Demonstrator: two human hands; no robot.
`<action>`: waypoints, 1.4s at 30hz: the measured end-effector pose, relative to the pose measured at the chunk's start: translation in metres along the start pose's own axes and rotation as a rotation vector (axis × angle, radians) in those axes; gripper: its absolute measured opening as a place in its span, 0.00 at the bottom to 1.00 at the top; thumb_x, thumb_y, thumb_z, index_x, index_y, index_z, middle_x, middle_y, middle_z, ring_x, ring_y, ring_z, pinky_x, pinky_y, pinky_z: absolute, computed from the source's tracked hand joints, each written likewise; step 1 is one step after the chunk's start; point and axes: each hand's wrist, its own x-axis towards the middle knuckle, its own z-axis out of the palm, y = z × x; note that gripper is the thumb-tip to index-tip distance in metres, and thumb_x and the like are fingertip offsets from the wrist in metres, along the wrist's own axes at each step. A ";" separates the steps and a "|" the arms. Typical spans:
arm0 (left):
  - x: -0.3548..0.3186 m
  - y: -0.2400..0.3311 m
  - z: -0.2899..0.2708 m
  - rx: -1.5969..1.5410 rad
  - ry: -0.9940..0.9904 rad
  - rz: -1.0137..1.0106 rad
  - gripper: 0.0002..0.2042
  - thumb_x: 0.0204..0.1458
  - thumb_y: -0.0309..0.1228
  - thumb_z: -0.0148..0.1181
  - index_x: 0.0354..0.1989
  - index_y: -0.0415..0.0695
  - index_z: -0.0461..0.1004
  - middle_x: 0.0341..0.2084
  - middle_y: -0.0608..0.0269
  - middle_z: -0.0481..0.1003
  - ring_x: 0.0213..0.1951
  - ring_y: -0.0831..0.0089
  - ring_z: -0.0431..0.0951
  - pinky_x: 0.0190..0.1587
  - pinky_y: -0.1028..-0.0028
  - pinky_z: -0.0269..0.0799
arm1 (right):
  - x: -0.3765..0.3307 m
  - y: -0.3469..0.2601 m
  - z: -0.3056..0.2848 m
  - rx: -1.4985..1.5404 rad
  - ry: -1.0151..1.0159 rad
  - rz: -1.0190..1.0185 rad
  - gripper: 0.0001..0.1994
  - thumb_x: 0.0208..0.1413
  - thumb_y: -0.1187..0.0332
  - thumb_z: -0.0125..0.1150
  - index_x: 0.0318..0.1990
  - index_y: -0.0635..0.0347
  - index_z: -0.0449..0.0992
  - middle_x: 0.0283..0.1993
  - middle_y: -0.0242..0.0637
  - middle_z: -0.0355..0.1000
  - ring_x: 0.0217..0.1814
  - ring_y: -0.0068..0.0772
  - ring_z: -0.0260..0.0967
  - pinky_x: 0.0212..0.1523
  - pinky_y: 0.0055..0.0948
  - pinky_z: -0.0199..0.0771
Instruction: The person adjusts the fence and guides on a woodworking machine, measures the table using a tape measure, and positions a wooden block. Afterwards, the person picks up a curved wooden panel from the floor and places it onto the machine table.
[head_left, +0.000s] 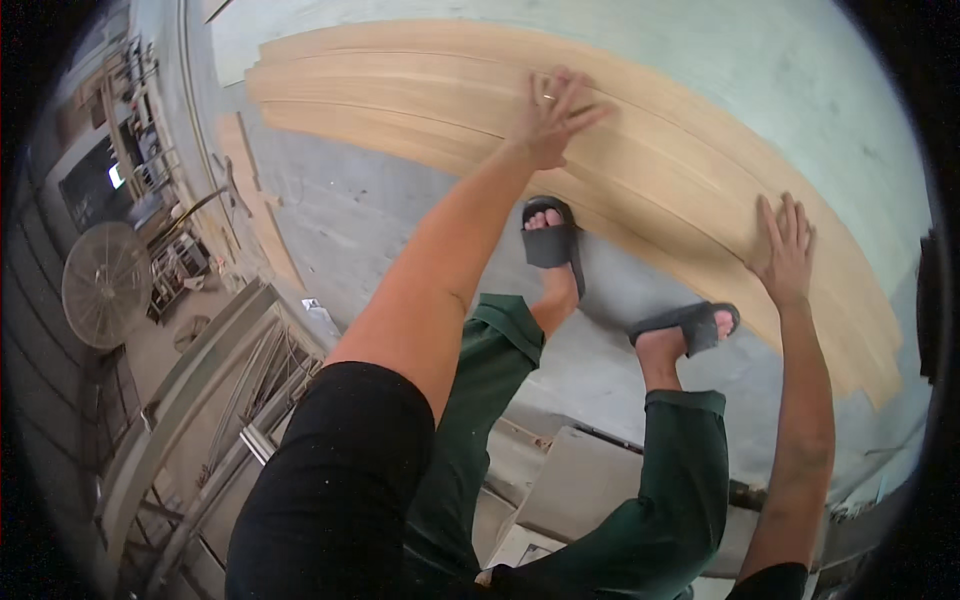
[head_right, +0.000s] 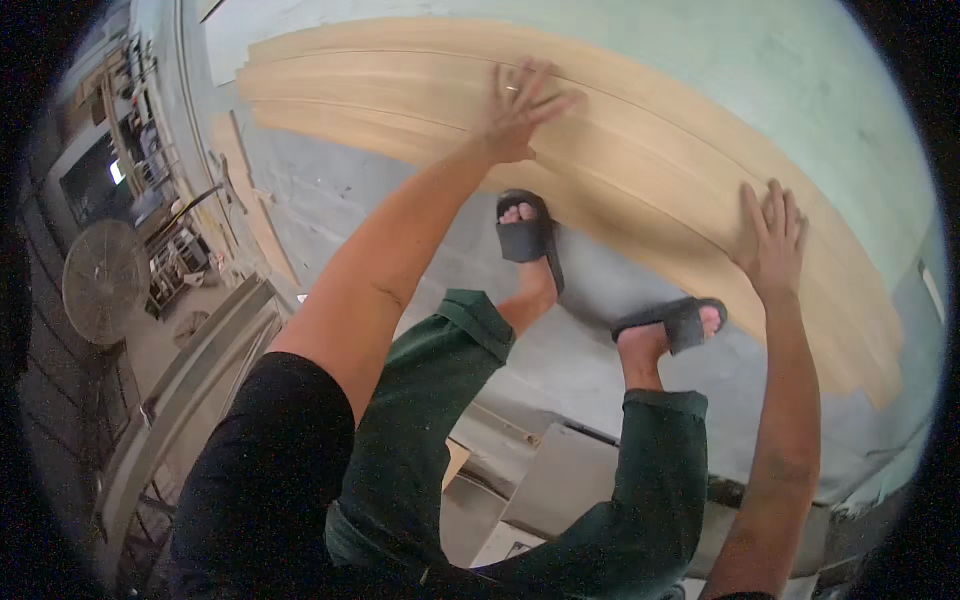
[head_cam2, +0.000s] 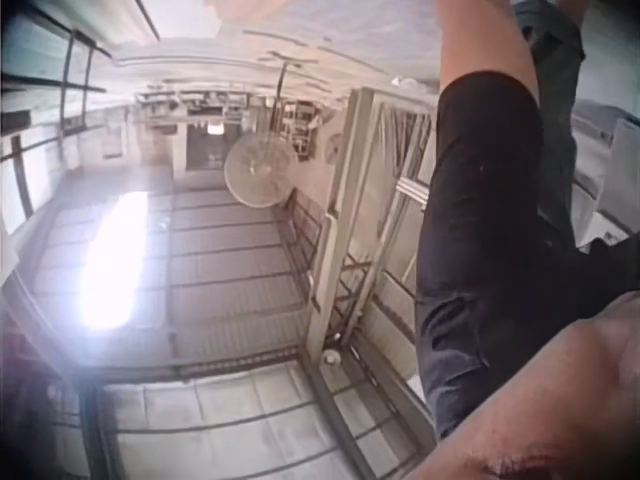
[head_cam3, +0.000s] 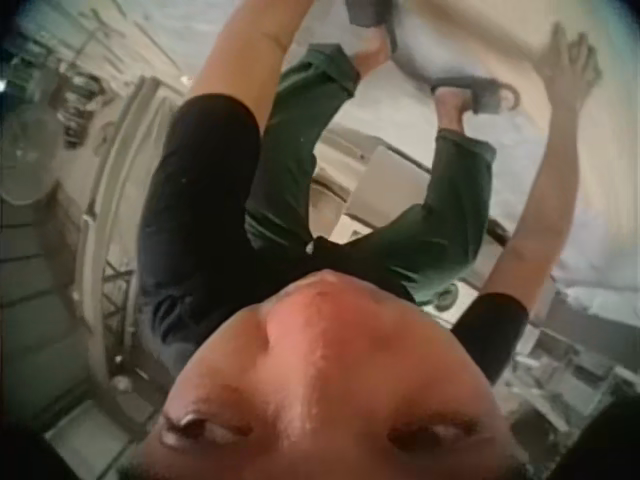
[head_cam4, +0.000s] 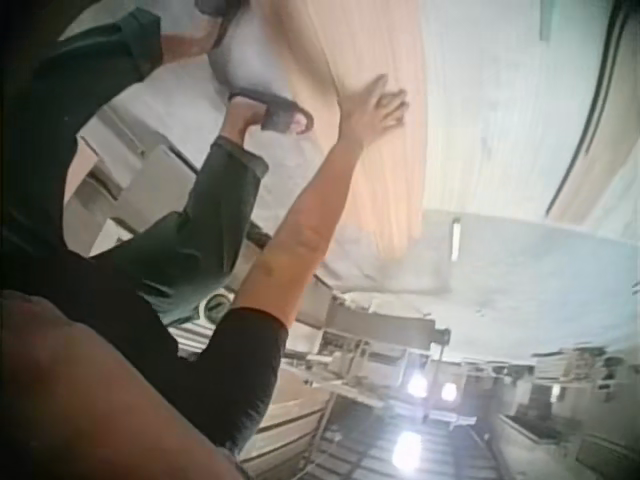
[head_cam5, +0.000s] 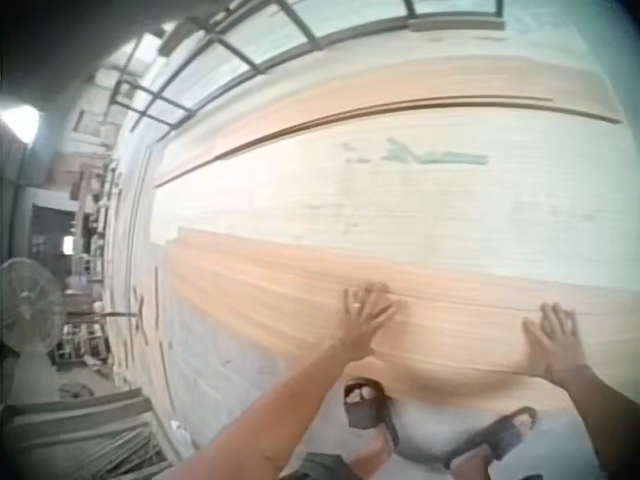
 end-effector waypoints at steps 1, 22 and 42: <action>-0.001 -0.008 0.000 0.041 0.003 0.073 0.63 0.32 0.50 0.80 0.77 0.77 0.39 0.75 0.48 0.46 0.75 0.42 0.46 0.67 0.29 0.46 | 0.003 -0.008 -0.004 0.014 0.019 -0.021 0.64 0.34 0.54 0.83 0.78 0.28 0.42 0.83 0.37 0.35 0.84 0.48 0.34 0.76 0.59 0.47; 0.141 -0.068 -0.092 0.045 0.119 0.041 0.51 0.38 0.43 0.77 0.72 0.87 0.52 0.67 0.50 0.59 0.69 0.52 0.57 0.60 0.50 0.61 | 0.117 0.094 -0.070 -0.153 0.130 0.007 0.57 0.39 0.71 0.75 0.77 0.28 0.47 0.80 0.38 0.47 0.80 0.48 0.47 0.76 0.56 0.51; -0.023 0.079 0.035 -1.793 0.347 -1.744 0.51 0.50 0.52 0.67 0.72 0.30 0.49 0.71 0.33 0.48 0.73 0.44 0.48 0.72 0.54 0.51 | 0.128 0.003 -0.039 0.371 0.031 0.009 0.39 0.43 0.56 0.77 0.62 0.64 0.68 0.59 0.49 0.70 0.61 0.52 0.68 0.61 0.45 0.70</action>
